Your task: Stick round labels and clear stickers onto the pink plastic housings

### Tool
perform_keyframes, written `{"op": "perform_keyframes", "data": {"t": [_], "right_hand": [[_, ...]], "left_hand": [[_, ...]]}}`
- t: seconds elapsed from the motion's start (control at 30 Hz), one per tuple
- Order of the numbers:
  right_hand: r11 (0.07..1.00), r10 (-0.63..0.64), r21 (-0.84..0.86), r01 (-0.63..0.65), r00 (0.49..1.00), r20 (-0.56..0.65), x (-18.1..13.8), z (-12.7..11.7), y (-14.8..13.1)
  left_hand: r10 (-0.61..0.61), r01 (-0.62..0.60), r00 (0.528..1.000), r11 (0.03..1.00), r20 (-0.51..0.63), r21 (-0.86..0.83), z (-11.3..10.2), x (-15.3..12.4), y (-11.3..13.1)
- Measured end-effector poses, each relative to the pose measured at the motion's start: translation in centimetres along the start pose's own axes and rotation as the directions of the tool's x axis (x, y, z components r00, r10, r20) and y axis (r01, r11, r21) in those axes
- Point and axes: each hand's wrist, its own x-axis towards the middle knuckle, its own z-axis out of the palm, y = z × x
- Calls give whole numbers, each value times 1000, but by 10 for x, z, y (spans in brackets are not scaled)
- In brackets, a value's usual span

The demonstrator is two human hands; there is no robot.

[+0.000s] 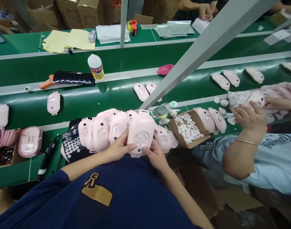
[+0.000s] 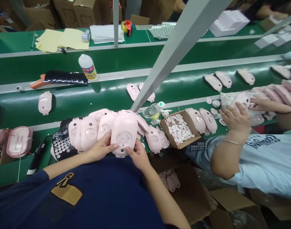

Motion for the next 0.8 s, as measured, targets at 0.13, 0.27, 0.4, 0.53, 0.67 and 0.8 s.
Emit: {"op": "perform_keyframes", "data": {"t": [0.13,0.27,0.4,0.53,0.67,0.8], "right_hand": [[988,37,-131,-79,954,-296,-16,-34,16],[958,99,-206,-202,901,-423,-13,-58,27],[959,131,-200,-203,938,-321,22,-67,35],[956,118,-243,-164,974,-193,69,-69,33],[941,126,-309,-139,990,-62,100,-73,30],[897,119,-425,-124,992,-39,107,-80,37]], "left_hand": [[-19,22,1000,981,-16,195,-35,-4,11],[193,-13,922,881,-334,473,-100,-12,37],[136,395,829,543,-542,741,-145,-24,53],[13,506,825,427,-565,749,-143,-34,39],[42,536,795,418,-605,734,-123,-40,21],[138,650,636,435,-759,623,-131,-65,19]]}}
